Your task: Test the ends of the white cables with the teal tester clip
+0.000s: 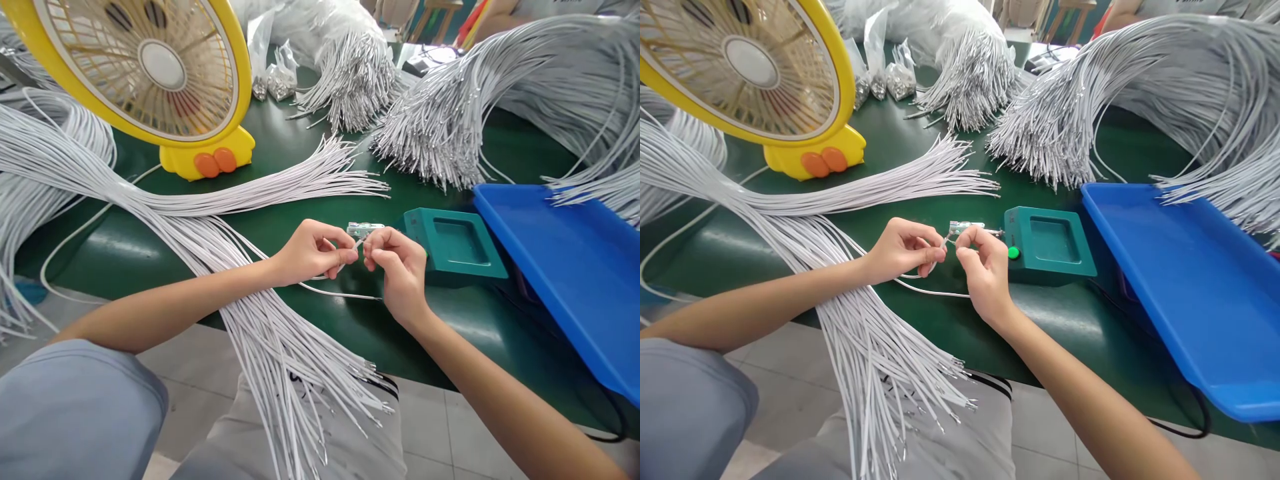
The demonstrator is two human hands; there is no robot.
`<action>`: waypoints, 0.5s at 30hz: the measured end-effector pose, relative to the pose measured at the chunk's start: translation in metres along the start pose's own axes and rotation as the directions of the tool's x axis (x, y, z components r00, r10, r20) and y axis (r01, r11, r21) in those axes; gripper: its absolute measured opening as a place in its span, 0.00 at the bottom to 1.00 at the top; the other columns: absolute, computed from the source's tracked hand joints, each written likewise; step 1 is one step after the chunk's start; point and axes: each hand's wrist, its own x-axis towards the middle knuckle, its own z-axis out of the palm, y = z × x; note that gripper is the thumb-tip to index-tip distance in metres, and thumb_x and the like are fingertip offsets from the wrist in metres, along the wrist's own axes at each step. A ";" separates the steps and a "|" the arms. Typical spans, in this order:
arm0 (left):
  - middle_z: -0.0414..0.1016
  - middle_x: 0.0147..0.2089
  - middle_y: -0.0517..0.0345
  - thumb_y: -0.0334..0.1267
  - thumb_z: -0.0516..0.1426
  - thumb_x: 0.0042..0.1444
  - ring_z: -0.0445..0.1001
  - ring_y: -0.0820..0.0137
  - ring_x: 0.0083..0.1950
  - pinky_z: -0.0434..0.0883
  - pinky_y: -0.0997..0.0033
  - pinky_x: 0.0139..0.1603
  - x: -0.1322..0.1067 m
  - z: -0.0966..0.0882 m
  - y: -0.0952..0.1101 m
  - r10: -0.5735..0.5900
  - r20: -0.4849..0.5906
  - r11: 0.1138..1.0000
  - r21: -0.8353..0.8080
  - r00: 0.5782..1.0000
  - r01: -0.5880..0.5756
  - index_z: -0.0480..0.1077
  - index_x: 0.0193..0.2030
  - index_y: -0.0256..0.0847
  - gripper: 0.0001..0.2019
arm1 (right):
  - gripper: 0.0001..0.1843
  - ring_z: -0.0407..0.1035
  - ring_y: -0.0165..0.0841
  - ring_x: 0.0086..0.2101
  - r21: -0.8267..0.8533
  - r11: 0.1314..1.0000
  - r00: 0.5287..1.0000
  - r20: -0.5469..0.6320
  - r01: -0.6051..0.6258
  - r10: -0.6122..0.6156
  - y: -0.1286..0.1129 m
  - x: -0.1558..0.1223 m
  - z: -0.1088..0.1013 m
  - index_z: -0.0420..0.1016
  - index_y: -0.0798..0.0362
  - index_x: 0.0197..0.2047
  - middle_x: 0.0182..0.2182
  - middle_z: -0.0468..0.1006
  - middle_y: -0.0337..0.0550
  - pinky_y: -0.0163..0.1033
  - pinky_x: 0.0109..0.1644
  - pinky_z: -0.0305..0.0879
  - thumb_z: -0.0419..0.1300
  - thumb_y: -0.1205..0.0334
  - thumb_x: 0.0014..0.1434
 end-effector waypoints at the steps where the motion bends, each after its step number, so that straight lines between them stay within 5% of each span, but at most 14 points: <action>1: 0.69 0.21 0.60 0.43 0.66 0.47 0.68 0.79 0.17 0.67 0.79 0.17 0.000 0.000 0.000 0.000 -0.005 1.000 -0.004 1.000 0.000 0.73 0.27 0.30 0.15 | 0.06 0.60 0.26 0.25 0.001 1.000 1.000 -0.027 0.001 -0.001 0.001 0.000 0.000 0.67 0.53 0.26 0.25 0.67 0.36 0.34 0.28 0.57 0.56 0.67 0.54; 5: 0.68 0.20 0.61 0.44 0.67 0.46 0.68 0.79 0.17 0.67 0.80 0.17 0.001 -0.001 0.000 -0.002 -0.002 1.000 -0.012 1.000 0.002 0.72 0.27 0.30 0.16 | 0.04 0.65 0.28 0.29 -0.011 1.000 0.998 -0.070 0.004 -0.004 -0.001 -0.001 0.003 0.74 0.52 0.35 0.31 0.72 0.39 0.33 0.28 0.61 0.58 0.62 0.56; 15: 0.68 0.21 0.61 0.47 0.66 0.46 0.66 0.79 0.19 0.66 0.79 0.19 0.001 -0.001 -0.003 -0.033 0.069 0.999 0.038 0.997 0.030 0.74 0.30 0.32 0.17 | 0.06 0.65 0.26 0.26 -0.041 0.999 1.000 -0.012 -0.011 0.010 -0.009 0.001 0.004 0.71 0.53 0.27 0.25 0.70 0.37 0.32 0.28 0.64 0.60 0.63 0.55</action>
